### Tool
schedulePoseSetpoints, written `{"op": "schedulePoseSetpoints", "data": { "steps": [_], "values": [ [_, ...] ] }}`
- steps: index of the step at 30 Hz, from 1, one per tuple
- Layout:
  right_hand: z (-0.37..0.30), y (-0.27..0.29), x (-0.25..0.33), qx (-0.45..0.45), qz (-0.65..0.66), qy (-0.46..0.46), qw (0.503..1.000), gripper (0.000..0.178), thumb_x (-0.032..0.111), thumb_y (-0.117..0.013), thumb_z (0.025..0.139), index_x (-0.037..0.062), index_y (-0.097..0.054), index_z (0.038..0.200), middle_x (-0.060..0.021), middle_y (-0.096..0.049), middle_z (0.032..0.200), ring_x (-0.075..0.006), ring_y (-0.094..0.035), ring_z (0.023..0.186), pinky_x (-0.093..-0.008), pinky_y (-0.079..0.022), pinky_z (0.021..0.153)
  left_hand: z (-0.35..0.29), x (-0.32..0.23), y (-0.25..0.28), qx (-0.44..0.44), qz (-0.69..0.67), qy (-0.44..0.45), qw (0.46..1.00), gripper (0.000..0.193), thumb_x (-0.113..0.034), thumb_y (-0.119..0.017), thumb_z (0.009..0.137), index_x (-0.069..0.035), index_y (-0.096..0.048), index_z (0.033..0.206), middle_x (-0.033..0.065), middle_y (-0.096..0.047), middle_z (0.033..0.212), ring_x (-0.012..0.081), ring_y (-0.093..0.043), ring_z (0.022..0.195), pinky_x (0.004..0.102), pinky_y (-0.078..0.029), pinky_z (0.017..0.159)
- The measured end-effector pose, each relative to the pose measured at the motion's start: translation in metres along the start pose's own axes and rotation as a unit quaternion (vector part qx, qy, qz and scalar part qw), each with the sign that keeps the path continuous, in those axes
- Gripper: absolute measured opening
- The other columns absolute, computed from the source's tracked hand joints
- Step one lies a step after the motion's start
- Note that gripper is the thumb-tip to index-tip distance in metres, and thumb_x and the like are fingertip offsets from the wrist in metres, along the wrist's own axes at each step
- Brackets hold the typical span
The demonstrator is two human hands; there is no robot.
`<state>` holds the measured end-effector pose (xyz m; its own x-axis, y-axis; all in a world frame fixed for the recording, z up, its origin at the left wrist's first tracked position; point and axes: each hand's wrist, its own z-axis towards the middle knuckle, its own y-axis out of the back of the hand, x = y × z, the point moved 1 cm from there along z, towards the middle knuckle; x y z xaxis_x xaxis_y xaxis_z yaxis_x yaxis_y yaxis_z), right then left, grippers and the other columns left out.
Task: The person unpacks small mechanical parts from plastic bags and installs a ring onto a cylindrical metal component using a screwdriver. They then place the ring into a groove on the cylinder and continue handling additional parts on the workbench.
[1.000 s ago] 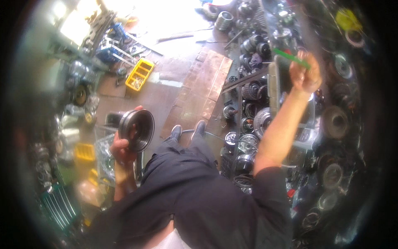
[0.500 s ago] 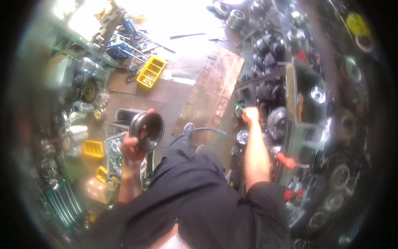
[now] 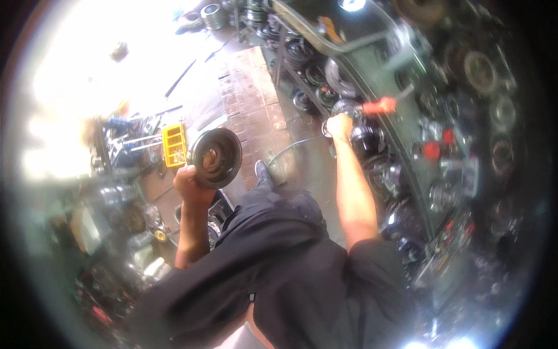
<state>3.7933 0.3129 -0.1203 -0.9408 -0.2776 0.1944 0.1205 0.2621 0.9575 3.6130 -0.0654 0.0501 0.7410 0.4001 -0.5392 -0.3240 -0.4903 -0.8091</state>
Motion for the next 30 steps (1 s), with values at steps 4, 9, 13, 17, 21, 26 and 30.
{"op": "schedulePoseSetpoints", "data": {
  "steps": [4,9,13,17,21,26,30],
  "values": [
    [-0.054,0.033,-0.11,0.165,0.431,-0.084,0.883,0.014,0.011,-0.062,0.088,0.0017,-0.072,0.082,-0.0094,-0.071,0.074,-0.0157,-0.067,0.059,-0.0283,-0.052,0.055,-0.009,0.081,-0.062,0.025,0.068,0.007,0.997,0.075,-0.016,-0.062,0.073,0.011,-0.046,0.14,0.0204,-0.063,0.13,0.0282,-0.063,0.117,0.0368,-0.047,0.104],
    [-0.15,0.121,-0.196,0.268,0.667,-0.048,0.693,0.01,0.01,-0.071,0.09,0.0027,-0.068,0.096,-0.0049,-0.07,0.087,-0.0131,-0.067,0.072,-0.0256,-0.051,0.06,-0.049,0.193,-0.143,0.093,0.18,0.003,0.979,0.076,-0.012,-0.065,0.072,0.009,-0.047,0.142,0.0132,-0.065,0.123,0.02,-0.064,0.107,0.0301,-0.047,0.096],
    [-0.215,0.164,-0.266,0.287,0.698,-0.028,0.655,0.007,0.008,-0.07,0.09,0.0033,-0.067,0.094,-0.0057,-0.07,0.083,-0.012,-0.065,0.066,-0.0253,-0.048,0.056,-0.088,0.269,-0.192,0.148,0.263,-0.015,0.953,0.085,-0.014,-0.071,0.067,0.009,-0.044,0.145,0.0141,-0.055,0.139,0.0201,-0.055,0.123,0.0299,-0.037,0.107],
    [-0.264,0.182,-0.327,0.295,0.73,-0.015,0.616,0.008,0.008,-0.068,0.089,0.0025,-0.067,0.095,-0.0057,-0.069,0.082,-0.012,-0.063,0.064,-0.0253,-0.046,0.054,-0.125,0.327,-0.217,0.156,0.346,-0.049,0.924,0.09,-0.022,-0.075,0.065,0.008,-0.046,0.145,0.0171,-0.048,0.148,0.0256,-0.051,0.131,0.0348,-0.036,0.112],
    [-0.296,0.192,-0.36,0.319,0.753,-0.01,0.575,0.01,0.008,-0.067,0.089,0.0019,-0.066,0.098,-0.006,-0.068,0.082,-0.0123,-0.062,0.065,-0.0253,-0.047,0.056,-0.151,0.352,-0.232,0.157,0.378,-0.057,0.911,0.095,-0.025,-0.075,0.065,0.007,-0.042,0.149,0.0152,-0.052,0.146,0.0258,-0.054,0.127,0.0348,-0.039,0.11],
    [-0.307,0.201,-0.381,0.303,0.765,0.012,0.569,0.01,0.008,-0.066,0.091,0.0014,-0.066,0.099,-0.0063,-0.067,0.081,-0.0117,-0.062,0.065,-0.025,-0.045,0.055,-0.163,0.366,-0.245,0.16,0.352,-0.053,0.921,0.092,-0.023,-0.072,0.066,0.006,-0.043,0.148,0.0147,-0.053,0.144,0.0246,-0.056,0.125,0.0335,-0.04,0.108],
    [-0.309,0.206,-0.376,0.294,0.787,0.01,0.542,0.01,0.007,-0.065,0.092,0.0001,-0.065,0.098,-0.0067,-0.066,0.08,-0.012,-0.06,0.063,-0.0256,-0.043,0.054,-0.162,0.356,-0.254,0.162,0.335,-0.044,0.927,0.088,-0.018,-0.07,0.066,0.008,-0.044,0.146,0.013,-0.052,0.143,0.0224,-0.054,0.124,0.031,-0.039,0.107]
  ]
}}
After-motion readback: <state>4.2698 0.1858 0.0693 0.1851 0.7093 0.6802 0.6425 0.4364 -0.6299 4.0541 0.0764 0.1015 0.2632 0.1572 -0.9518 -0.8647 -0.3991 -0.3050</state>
